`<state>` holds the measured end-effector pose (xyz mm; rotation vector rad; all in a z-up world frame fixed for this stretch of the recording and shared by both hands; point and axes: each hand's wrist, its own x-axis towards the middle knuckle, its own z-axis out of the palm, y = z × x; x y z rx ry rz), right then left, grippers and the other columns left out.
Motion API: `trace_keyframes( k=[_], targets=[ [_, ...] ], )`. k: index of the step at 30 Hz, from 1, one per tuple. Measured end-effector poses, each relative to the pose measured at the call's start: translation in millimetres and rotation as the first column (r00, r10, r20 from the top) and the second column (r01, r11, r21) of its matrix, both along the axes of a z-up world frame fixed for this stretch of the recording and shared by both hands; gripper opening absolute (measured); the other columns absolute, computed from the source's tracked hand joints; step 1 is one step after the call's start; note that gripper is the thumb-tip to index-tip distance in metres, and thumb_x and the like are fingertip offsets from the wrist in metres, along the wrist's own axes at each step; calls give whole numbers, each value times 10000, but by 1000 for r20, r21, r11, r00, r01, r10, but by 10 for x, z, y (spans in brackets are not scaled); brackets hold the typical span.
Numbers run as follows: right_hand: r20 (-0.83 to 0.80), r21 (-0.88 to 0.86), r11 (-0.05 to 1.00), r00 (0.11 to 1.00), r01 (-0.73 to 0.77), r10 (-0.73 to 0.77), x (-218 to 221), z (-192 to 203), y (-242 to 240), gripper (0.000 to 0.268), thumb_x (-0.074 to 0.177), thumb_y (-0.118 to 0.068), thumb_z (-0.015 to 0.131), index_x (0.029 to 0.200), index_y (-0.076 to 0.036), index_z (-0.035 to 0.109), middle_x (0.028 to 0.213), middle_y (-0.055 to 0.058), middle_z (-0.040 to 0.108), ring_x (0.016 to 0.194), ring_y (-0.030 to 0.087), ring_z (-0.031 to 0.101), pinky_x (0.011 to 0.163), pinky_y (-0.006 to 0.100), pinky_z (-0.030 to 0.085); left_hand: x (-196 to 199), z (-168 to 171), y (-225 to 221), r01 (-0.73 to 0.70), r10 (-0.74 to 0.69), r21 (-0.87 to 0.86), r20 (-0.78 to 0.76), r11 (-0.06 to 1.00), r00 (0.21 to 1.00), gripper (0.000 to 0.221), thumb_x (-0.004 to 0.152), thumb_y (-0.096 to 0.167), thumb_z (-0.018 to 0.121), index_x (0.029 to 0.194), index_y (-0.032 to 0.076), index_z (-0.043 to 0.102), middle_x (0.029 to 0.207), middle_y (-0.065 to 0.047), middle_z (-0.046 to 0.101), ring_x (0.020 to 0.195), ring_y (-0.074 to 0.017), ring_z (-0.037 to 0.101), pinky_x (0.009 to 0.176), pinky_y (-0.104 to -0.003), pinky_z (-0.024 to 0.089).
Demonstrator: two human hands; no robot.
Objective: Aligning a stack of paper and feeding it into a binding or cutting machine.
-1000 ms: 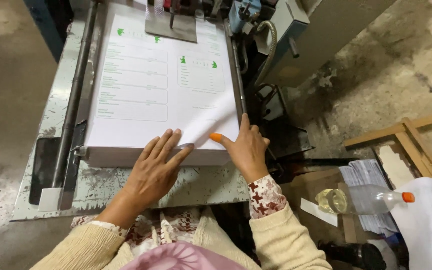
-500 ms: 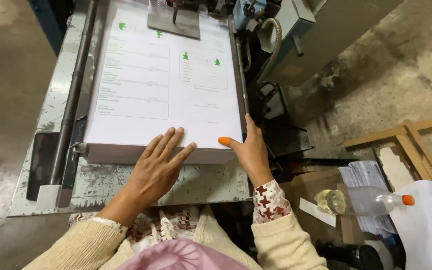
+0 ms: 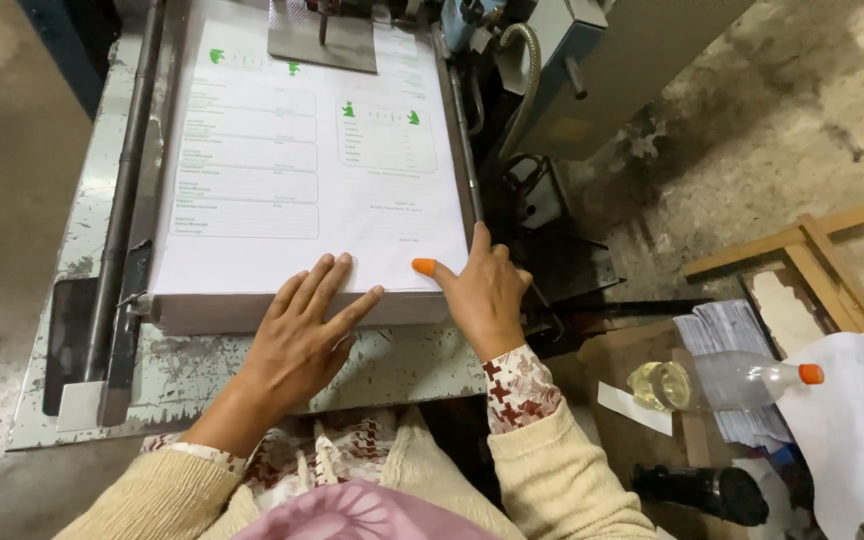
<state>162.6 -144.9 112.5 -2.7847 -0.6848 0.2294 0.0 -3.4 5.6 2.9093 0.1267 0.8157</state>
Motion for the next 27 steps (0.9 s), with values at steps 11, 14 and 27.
trace_keyframes(
  k=[11,14,27],
  targets=[
    [-340,339,922,938,186,-64,-149,118,-147,1068,774,-385,760,1549,-65,100,1524,305,210,1426,448,219,1135,591,171,43,-39,-6,-34,34,-10,9,999,999,699,864,244,557,1516,319,318,1502,-101,391,1423,-273,324,1139,-414,230],
    [-316,329,923,944,198,-90,-122,93,-91,1050,773,-399,762,1543,-65,132,1506,298,253,1411,437,263,1127,580,215,43,-24,-10,-32,32,-26,27,999,999,701,848,238,576,1502,341,345,1489,-112,412,1416,-288,338,1134,-422,233],
    [-134,206,971,987,121,-95,-123,78,59,947,798,-508,721,1502,-52,282,1403,291,399,1336,450,385,1077,573,322,91,-140,3,-21,27,-64,94,998,995,737,732,181,697,1417,289,449,1533,-135,366,1441,-296,305,1157,-438,213]
  ],
)
